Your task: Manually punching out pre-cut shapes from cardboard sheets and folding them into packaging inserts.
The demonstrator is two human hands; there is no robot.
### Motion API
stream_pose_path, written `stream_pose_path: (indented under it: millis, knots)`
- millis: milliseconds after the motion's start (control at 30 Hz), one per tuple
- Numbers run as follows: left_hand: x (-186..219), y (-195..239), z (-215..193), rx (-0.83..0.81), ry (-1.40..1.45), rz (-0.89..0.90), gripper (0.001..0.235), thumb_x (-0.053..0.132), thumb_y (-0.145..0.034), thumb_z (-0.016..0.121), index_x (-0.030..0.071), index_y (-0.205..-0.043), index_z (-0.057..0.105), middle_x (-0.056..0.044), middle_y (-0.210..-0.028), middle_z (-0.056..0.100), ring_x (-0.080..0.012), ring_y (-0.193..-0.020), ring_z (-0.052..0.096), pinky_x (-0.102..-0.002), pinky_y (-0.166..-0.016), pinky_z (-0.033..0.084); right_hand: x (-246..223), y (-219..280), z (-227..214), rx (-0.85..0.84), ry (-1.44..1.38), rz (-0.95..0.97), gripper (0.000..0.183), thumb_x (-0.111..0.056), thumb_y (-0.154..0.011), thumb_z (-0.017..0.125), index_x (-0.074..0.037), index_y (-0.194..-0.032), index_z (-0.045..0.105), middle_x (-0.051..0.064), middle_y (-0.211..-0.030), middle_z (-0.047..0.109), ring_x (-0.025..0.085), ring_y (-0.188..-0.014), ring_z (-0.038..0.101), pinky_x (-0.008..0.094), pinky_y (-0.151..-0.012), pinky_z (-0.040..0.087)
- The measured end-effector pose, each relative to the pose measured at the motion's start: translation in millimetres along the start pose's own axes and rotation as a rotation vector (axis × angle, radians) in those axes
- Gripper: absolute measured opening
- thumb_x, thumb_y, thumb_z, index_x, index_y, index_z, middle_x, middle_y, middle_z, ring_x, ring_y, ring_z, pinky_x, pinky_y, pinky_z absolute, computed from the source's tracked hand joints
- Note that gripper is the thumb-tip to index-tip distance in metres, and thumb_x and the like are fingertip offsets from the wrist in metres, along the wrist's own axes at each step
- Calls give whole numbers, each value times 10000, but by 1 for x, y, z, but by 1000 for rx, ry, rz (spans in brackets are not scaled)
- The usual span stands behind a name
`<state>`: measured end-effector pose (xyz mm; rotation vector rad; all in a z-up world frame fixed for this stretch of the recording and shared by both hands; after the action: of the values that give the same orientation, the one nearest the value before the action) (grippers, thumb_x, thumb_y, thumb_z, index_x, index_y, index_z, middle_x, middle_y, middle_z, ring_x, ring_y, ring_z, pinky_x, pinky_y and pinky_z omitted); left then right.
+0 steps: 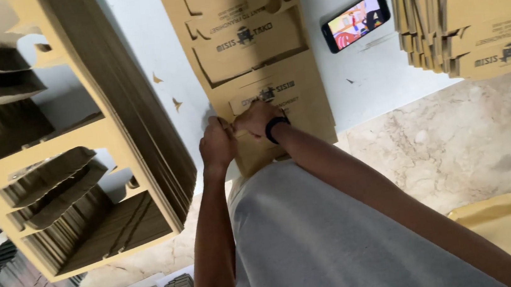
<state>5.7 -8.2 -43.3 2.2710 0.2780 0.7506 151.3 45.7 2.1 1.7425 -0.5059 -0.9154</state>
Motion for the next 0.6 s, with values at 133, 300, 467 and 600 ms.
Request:
stream_pose_path:
  millis: [133, 300, 467, 600]
  knots:
    - [2, 2, 19, 61, -97, 25, 360, 99, -944, 597, -17, -1249, 445, -245, -1080, 644, -472, -1041, 681, -575, -949, 521, 24, -32, 10, 64, 163, 130, 494, -529, -835, 730, -111, -590, 636, 53, -559, 644, 136, -572, 637, 266, -519, 470]
    - [19, 5, 32, 223, -378, 26, 289, 74, -914, 590, 23, -1182, 491, -131, -933, 633, -377, -824, 738, -473, -765, 617, 48, -71, 17, 3, 22, -57, 373, -381, -845, 584, -159, -555, 657, 18, -468, 600, 144, -447, 570, 289, -484, 431]
    - [20, 10, 28, 245, -195, -42, 292, 53, -912, 593, -14, -1176, 487, -182, -940, 610, -447, -810, 721, -543, -753, 600, 20, -17, 0, 0, 112, -70, 262, -308, -812, 652, -152, -603, 651, 36, -488, 623, 181, -474, 631, 288, -490, 438]
    - [-36, 4, 46, 241, 259, -164, 260, 231, -960, 602, 69, -1159, 556, -104, -1024, 643, -304, -871, 733, -441, -729, 591, 32, -30, 1, -41, 52, -108, 293, -376, -777, 706, -121, -631, 701, 48, -514, 648, 161, -483, 614, 271, -497, 448]
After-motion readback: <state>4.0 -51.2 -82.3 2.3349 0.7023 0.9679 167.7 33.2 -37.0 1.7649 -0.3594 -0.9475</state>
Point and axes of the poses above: each hand's wrist, its own y-axis away from the middle knuckle, its own z-axis out of the palm, x = y × z, the point moved 2 cm from there along -y, towards the middle knuckle
